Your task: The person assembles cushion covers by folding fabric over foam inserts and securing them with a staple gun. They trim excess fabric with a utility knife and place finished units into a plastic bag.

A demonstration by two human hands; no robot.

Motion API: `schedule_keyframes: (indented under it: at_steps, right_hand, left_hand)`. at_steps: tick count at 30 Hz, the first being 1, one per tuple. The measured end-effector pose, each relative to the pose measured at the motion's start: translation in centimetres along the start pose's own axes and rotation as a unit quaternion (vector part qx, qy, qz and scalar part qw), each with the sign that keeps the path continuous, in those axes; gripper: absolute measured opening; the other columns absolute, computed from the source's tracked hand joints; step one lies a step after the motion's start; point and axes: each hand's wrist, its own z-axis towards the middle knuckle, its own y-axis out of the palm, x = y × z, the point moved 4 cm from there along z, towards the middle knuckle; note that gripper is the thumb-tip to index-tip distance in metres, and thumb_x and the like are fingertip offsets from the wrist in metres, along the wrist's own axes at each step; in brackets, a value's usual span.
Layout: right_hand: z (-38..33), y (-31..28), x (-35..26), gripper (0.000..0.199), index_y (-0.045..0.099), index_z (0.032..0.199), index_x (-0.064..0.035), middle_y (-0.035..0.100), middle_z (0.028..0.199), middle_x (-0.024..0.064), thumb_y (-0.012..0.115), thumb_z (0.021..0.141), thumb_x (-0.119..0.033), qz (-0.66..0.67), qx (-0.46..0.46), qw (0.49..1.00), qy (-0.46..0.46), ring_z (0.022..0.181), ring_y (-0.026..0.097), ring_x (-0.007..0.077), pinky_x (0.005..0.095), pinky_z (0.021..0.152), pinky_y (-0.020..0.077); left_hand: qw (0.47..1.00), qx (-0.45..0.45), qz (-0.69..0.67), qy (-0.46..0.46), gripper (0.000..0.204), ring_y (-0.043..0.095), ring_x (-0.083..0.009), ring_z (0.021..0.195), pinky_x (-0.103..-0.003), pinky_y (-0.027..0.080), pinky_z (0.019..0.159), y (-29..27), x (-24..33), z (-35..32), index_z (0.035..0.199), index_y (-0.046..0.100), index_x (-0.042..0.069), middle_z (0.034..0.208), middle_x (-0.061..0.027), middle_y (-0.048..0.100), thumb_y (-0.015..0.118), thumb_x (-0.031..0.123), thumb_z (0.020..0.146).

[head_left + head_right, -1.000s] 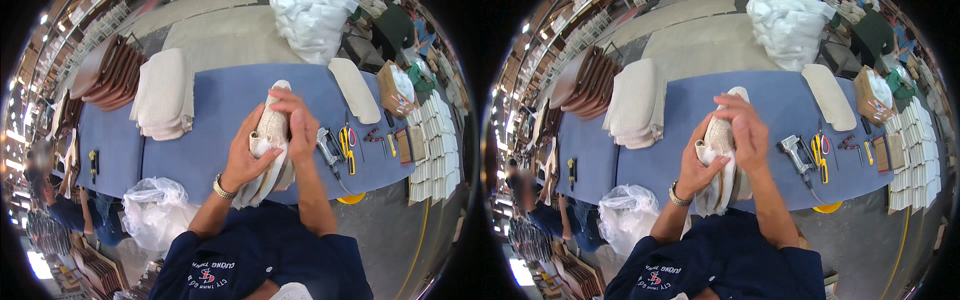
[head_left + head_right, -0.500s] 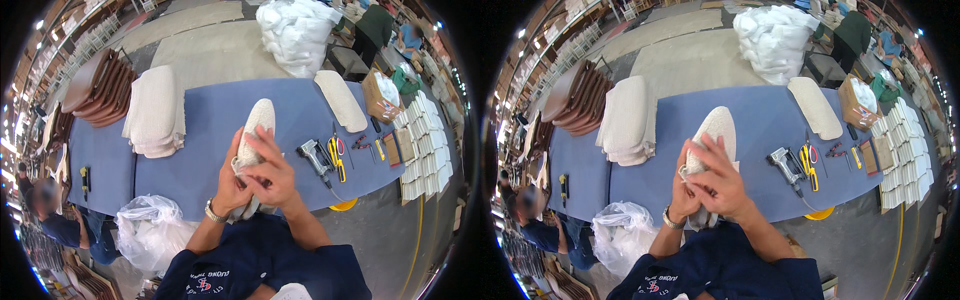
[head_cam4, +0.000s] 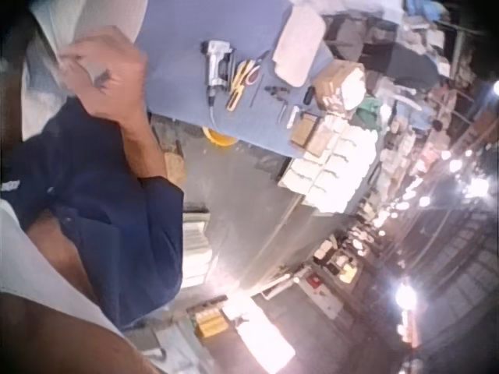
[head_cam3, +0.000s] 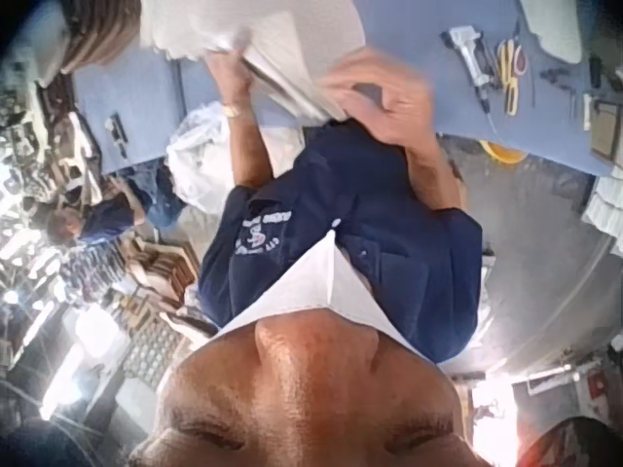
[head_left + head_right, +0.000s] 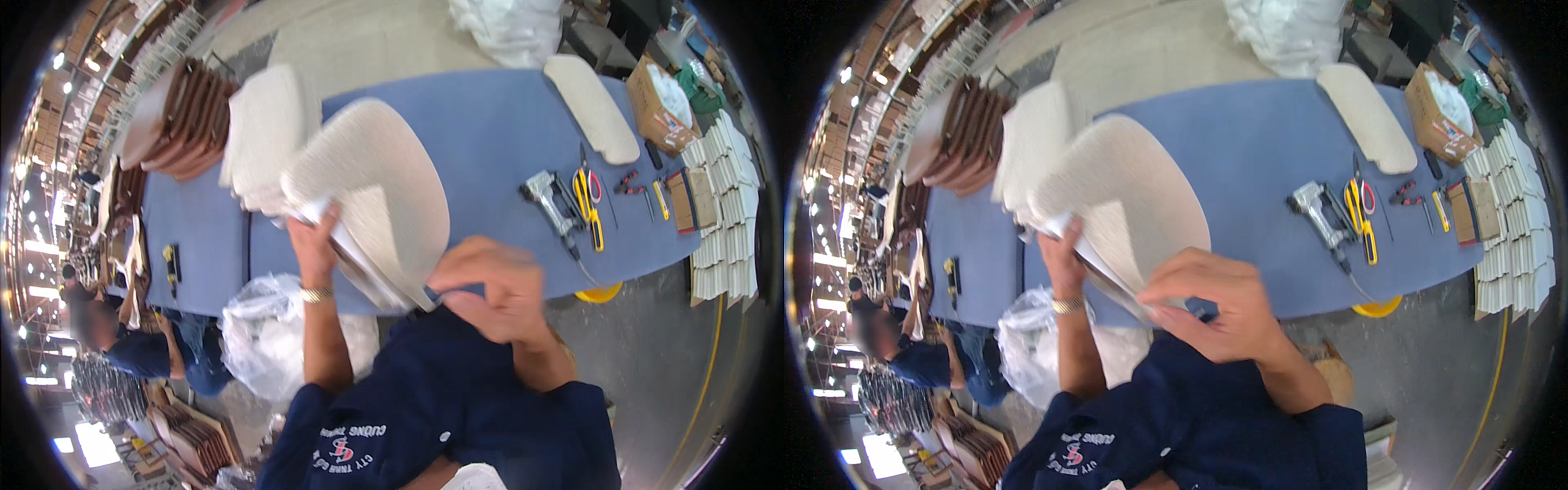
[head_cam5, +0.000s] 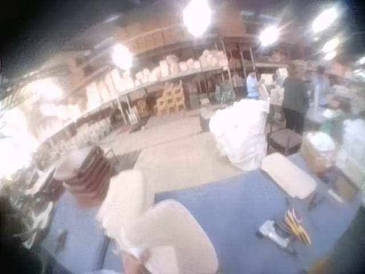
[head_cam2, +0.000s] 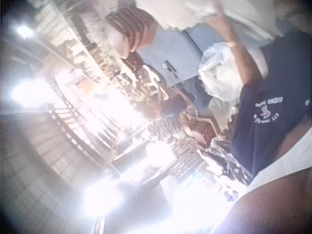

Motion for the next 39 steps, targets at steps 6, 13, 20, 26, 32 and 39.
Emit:
schedule_keyframes:
  at_steps: [6, 13, 20, 26, 32, 39]
  right_hand:
    - [-1.1, -0.1, -8.4, 0.018, 0.077, 0.093, 0.0005, 0.067, 0.083, 0.0138, 0.074, 0.087, -0.017, 0.250, 0.009, 0.959, -0.131, 0.066, 0.064, 0.0247, 0.0345, 0.055, 0.0490]
    - [-1.8, 1.4, -10.2, 0.008, 0.072, 0.079, -0.0032, 0.062, 0.077, 0.0072, 0.076, 0.075, -0.009, 0.161, 0.139, 0.908, -0.361, 0.058, 0.056, 0.0192, 0.0322, 0.047, 0.0435]
    - [-3.9, -1.1, -10.4, 0.016, 0.070, 0.088, -0.0059, 0.059, 0.081, 0.0071, 0.076, 0.075, -0.014, 0.105, 0.039, 0.950, -0.291, 0.064, 0.059, 0.0213, 0.0379, 0.059, 0.0511]
    - [-4.4, -1.3, -13.4, 0.025, 0.063, 0.080, -0.0072, 0.058, 0.069, 0.0060, 0.077, 0.060, -0.014, 0.040, 0.103, 0.992, -0.063, 0.059, 0.057, 0.0214, 0.0343, 0.057, 0.0440]
    - [-5.4, -0.8, -12.4, 0.026, 0.064, 0.077, -0.0091, 0.060, 0.067, 0.0060, 0.077, 0.056, -0.017, 0.038, 0.082, 0.973, -0.211, 0.055, 0.055, 0.0202, 0.0376, 0.057, 0.0444]
    - [-5.1, -0.4, -10.0, 0.012, 0.075, 0.080, -0.0094, 0.065, 0.074, 0.0051, 0.074, 0.080, -0.021, 0.109, 0.023, 0.990, -0.088, 0.058, 0.063, 0.0174, 0.0308, 0.047, 0.0465]
  left_hand:
    - [0.987, 0.001, -0.158, -0.023, 0.052, 0.067, -0.0256, 0.108, -0.037, 0.055, 0.096, -3.4, -1.8, 1.2, 0.133, 0.051, -0.006, 0.122, -0.0164, 0.064, 0.070, 0.005, 0.086]
    - [0.973, -0.022, -0.224, -0.054, 0.058, 0.066, -0.0307, 0.115, -0.043, 0.057, 0.099, -6.4, -4.2, 0.0, 0.140, 0.049, -0.004, 0.128, -0.0179, 0.063, 0.067, 0.011, 0.086]
    - [0.924, -0.115, -0.360, 0.061, 0.066, 0.063, -0.0348, 0.123, -0.050, 0.054, 0.103, -10.5, -6.8, -3.8, 0.145, 0.051, 0.006, 0.139, -0.0170, 0.061, 0.067, 0.035, 0.089]
    - [0.840, -0.213, -0.491, 0.086, 0.065, 0.060, -0.0310, 0.127, -0.047, 0.049, 0.108, -8.1, -4.0, -8.4, 0.150, 0.050, 0.013, 0.144, -0.0109, 0.060, 0.059, 0.053, 0.098]
    - [0.859, -0.075, -0.502, 0.073, 0.067, 0.059, -0.0315, 0.130, -0.051, 0.050, 0.107, -13.7, -6.8, -8.1, 0.150, 0.050, 0.015, 0.148, -0.0101, 0.057, 0.059, 0.054, 0.097]
    - [0.921, 0.121, -0.368, 0.042, 0.072, 0.062, -0.0349, 0.122, -0.051, 0.052, 0.102, -17.2, -8.9, -5.8, 0.144, 0.052, 0.008, 0.134, -0.0168, 0.061, 0.066, 0.046, 0.085]
